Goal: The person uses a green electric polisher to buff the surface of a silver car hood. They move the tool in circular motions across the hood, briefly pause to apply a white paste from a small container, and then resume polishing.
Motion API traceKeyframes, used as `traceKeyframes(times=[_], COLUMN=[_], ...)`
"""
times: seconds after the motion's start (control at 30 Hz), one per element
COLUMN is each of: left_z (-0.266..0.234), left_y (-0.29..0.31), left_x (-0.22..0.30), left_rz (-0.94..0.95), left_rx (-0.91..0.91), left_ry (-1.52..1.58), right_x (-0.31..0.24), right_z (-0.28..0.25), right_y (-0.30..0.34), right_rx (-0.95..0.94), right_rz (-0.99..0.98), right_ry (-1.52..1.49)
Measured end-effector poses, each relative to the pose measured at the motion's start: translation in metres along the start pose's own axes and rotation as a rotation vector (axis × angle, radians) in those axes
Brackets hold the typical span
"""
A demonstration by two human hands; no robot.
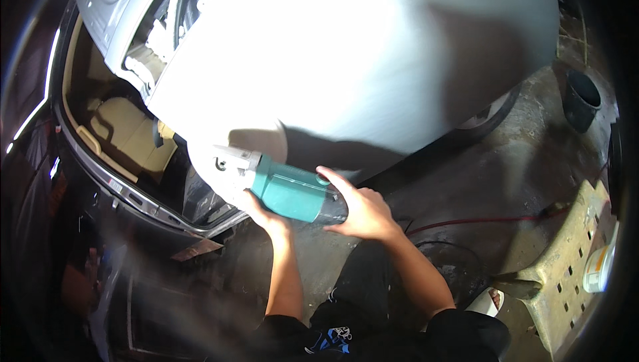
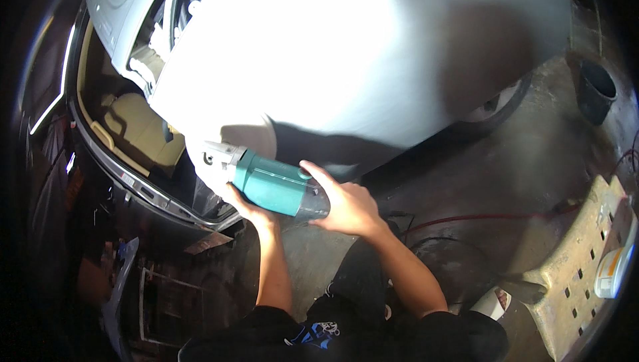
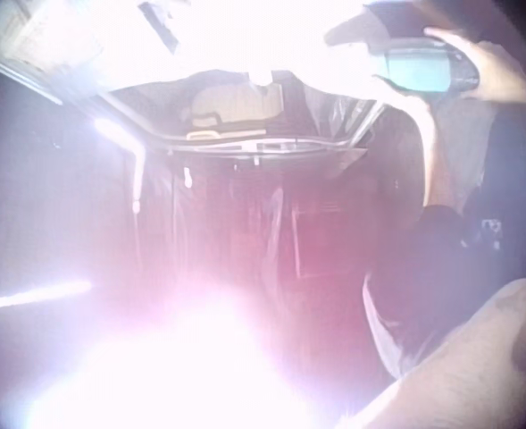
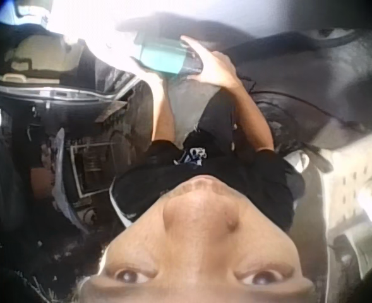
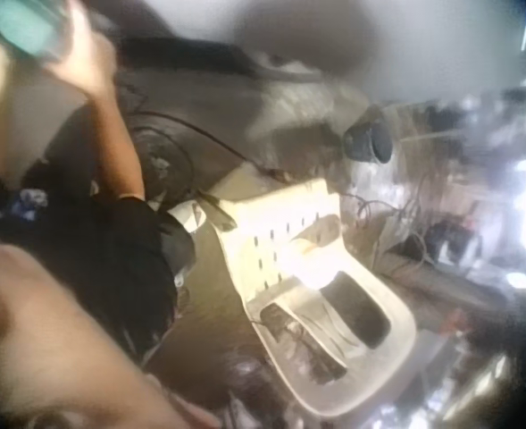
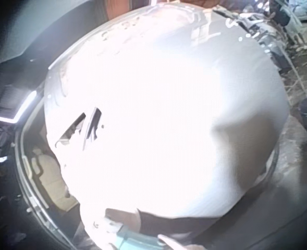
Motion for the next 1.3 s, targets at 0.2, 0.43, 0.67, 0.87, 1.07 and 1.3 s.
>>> traceKeyframes(times=[0.2, 0.43, 0.67, 0.87, 1.07, 1.3], left_z=[0.152, 0.312, 0.309, 0.225, 0.068, -0.056], left_y=[0.022, 0.069, 0.063, 0.022, -0.019, -0.057], left_x=[0.042, 0.080, 0.070, 0.053, 0.033, -0.011], left_rz=[0.222, 0.257, 0.385, 0.519, 0.249, 0.058], left_rx=[-0.428, -0.912, -0.939, -0.799, -0.721, -0.027], left_ry=[-0.283, -0.246, -0.297, -0.281, -0.463, 0.023], right_x=[0.034, 0.075, 0.062, 0.057, 0.034, -0.005], right_z=[-0.070, -0.110, -0.092, -0.018, 0.051, 0.081], right_y=[0.023, 0.040, 0.029, 0.016, 0.001, -0.019], right_rx=[0.481, 0.777, 0.766, 0.688, 0.481, 0.091], right_rz=[-0.196, 0.044, 0.046, -0.067, -0.166, -0.083], right_ry=[-0.251, -0.703, -0.868, -0.751, -0.506, -0.198])
Point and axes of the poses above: each hand's wrist, its own y-axis away from the middle knuckle, its own z-axis out of the palm, x = y × z, the point moved 1 cm from there along -y, towards the middle knuckle, and after that the axes turned 2 degrees about -z, right-handed, at the moved point
